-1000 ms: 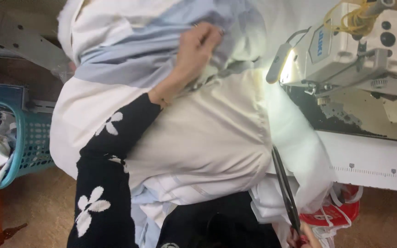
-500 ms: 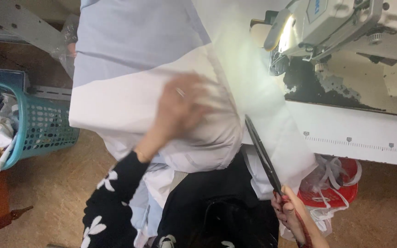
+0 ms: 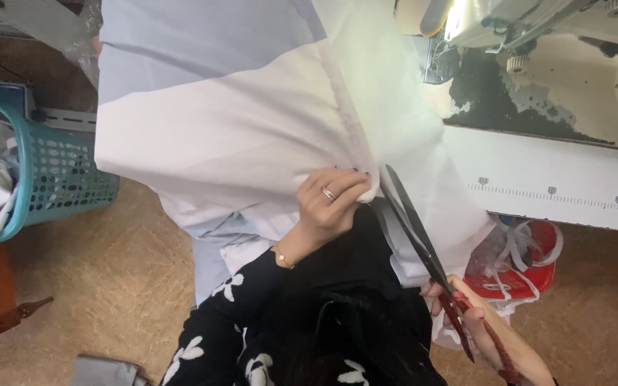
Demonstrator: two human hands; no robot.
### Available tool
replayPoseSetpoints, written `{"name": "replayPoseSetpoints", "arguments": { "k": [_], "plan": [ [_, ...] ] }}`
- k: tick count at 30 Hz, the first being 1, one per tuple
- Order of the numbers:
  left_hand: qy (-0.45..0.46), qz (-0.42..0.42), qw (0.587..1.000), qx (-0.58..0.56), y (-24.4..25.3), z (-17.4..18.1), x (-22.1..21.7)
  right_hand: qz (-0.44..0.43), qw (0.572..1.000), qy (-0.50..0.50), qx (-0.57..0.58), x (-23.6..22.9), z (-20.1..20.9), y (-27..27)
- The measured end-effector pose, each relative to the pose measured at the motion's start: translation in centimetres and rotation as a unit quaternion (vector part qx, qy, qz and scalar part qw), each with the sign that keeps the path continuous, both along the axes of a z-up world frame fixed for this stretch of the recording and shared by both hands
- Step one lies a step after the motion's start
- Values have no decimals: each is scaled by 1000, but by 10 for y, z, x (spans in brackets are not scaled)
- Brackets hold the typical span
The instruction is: Trimming excess fabric from a sewn item using large scissors
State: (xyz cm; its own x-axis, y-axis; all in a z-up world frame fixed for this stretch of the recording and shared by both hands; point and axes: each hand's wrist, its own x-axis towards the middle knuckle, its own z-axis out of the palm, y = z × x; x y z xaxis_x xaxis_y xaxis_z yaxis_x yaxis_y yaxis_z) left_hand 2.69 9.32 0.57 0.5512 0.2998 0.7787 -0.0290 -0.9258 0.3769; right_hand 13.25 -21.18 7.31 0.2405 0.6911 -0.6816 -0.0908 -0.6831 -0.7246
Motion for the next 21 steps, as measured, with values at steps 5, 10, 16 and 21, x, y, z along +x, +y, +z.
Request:
{"name": "replayPoseSetpoints", "arguments": {
  "k": [5,10,16,21],
  "plan": [
    [1,-27,986,-166,-21,1,-5,-7,996,25,90,-4,-4,-7],
    [-12,35,979,-198,-26,4,2,-28,997,68,2,-3,10,-9],
    [13,61,990,-128,-26,4,-4,-28,996,37,74,-8,-4,-16],
    [8,41,998,-54,-30,16,-10,25,997,-62,-48,-8,-14,18]
  ]
}}
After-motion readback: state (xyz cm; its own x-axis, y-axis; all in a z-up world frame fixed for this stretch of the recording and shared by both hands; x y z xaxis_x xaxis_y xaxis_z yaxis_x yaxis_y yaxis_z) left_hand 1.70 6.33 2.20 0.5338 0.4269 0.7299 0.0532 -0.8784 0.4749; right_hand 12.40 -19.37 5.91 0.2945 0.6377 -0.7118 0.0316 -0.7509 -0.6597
